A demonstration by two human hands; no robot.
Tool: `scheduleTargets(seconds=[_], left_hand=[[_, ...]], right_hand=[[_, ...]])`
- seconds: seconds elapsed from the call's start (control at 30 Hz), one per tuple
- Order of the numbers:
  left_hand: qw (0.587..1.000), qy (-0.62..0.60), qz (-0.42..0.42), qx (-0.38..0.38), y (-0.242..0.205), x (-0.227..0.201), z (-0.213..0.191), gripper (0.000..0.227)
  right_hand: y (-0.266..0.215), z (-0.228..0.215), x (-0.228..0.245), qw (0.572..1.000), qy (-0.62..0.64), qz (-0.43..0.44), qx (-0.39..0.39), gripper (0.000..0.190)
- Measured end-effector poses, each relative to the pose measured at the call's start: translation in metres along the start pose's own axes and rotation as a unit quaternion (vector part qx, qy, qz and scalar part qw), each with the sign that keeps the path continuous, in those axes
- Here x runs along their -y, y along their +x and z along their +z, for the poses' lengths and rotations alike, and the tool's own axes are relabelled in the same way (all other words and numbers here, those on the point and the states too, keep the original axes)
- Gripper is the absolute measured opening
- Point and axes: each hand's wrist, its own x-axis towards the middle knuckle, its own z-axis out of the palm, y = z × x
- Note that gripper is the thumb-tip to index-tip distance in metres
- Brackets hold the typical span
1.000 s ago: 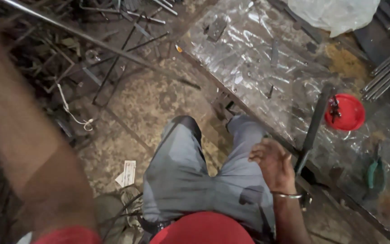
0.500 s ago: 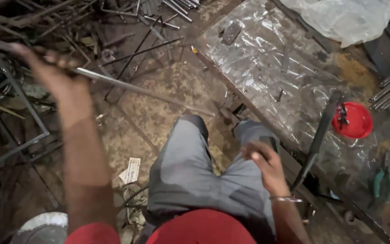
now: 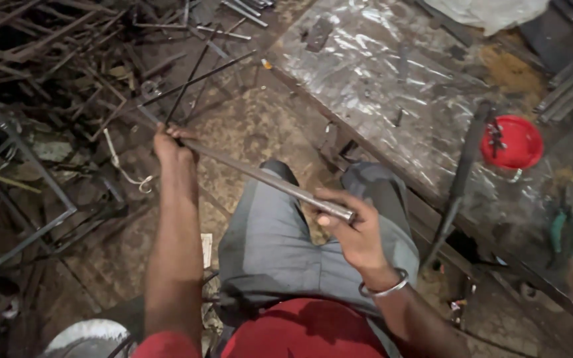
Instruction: The person aligns metal components on a workbench by hand and with pliers, then welds them together using a welding torch.
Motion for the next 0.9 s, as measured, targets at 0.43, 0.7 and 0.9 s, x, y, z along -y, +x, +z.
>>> scheduleTargets(seconds=[0.43, 0.7, 0.9], left_hand=[[0.962, 0.270, -0.031, 0.009, -0.017, 0.226, -0.022, 0.027], [0.874, 0.454, -0.137, 0.108, -0.120, 0.259, 0.009, 0.029], [0.702, 0.639, -0.051, 0.311, -0.119, 0.265, 0.007, 0.038]], right_hand=[[0.044, 0.005, 0.085, 0.934, -0.288, -0.207, -0.046, 0.023], [0.108, 0.013, 0.035, 0.915, -0.364, -0.174, -0.014, 0.019], [0.120, 0.001, -0.016, 0.912, -0.379, -0.157, -0.022, 0.023]])
